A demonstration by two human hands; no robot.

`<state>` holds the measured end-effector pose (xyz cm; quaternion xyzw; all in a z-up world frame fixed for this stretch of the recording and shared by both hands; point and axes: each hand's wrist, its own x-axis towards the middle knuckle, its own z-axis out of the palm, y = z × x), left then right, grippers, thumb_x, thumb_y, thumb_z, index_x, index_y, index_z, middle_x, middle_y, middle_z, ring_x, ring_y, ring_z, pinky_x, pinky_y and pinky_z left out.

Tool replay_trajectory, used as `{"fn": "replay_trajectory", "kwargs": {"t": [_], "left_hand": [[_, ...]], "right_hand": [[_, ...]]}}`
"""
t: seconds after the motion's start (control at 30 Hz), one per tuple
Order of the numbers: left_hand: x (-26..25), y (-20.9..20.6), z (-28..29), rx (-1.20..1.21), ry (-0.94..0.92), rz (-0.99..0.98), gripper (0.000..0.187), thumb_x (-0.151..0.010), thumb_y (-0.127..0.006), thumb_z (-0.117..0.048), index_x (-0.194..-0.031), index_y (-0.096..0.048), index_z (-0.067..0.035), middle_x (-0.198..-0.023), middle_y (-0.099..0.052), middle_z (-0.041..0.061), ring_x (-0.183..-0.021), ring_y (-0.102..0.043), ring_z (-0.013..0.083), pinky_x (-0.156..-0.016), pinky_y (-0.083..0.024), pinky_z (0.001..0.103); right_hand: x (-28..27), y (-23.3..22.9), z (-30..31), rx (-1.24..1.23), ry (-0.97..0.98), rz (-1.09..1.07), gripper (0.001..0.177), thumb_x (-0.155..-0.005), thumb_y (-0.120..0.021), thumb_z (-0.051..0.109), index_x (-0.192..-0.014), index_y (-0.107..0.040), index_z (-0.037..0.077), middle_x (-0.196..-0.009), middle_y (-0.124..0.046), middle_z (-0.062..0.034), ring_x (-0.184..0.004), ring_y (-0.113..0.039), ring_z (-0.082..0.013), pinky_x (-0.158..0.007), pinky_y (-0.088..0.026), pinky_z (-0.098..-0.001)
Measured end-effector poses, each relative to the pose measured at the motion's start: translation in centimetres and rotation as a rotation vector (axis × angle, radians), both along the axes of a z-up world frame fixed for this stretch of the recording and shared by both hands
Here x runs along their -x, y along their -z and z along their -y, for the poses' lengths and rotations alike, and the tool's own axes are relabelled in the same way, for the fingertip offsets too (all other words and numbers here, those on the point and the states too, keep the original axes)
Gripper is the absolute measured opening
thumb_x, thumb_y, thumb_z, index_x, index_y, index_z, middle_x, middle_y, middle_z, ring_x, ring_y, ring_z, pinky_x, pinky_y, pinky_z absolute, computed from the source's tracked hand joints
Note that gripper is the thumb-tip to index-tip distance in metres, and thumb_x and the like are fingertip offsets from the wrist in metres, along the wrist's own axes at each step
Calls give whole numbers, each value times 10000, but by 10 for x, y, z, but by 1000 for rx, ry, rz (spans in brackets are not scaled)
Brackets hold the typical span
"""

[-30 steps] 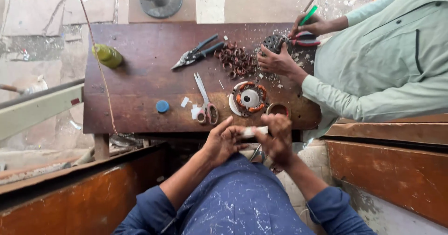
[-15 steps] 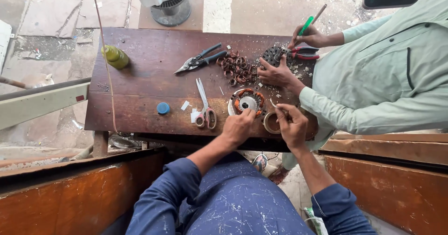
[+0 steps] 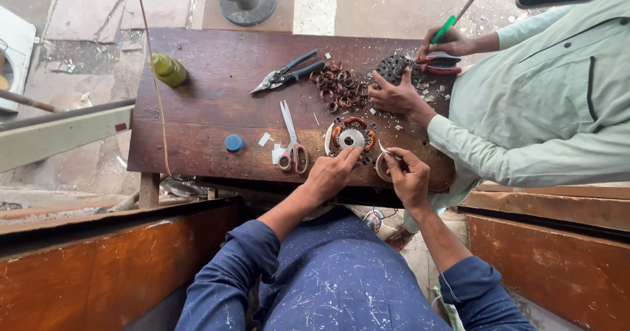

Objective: The person works on a motor stator, using scissors to cut tape and a screwdriver to adjust the copper windings. They also retrieve a roll of tape from a drawer and apply it to the component.

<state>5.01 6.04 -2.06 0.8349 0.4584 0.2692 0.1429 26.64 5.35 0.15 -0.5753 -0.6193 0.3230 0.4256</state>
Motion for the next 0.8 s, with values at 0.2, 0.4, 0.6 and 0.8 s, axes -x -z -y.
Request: {"fn": "replay_trajectory", "kwargs": {"t": [0.2,0.4,0.6,0.8], "left_hand": [[5,17,-9,-4,3,113,363,-877,-613,-1,-1230,-691,-40,-1046,-742,66,-639,-716,220,-531,-568,323],[-3,14,-10,13,-45,243,262,-846,-667,-41,-1097,-733,-81,-943,-761,42,-692,-739,241,-597,-587,343],[21,-13,14,-140,-94,414,504,-876,-734,-132,-1326,-559,10,-1215,-695,192,-798,-742,274,-643,-604,327],[42,-5,12,-42,-192,342,449,-940,-714,-71,-1365,-577,-23,-1147,-718,147,-743,-739,216,-620,-599,307]], "right_hand": [[-5,0,-1,27,5,-5,190,-973,-734,135,-1122,-747,18,-835,-757,-45,-683,-690,-68,-591,-544,-209],[3,-10,5,-43,-6,79,146,-979,-738,107,-1098,-751,22,-846,-751,-70,-682,-673,-100,-593,-526,-232],[29,-30,-21,-405,-304,264,216,-924,-707,13,-1134,-731,57,-1085,-735,-97,-896,-747,-249,-767,-609,-339],[36,-23,-39,-315,-432,500,220,-878,-742,77,-1090,-779,124,-1040,-754,-49,-791,-744,-254,-694,-605,-354]]}}
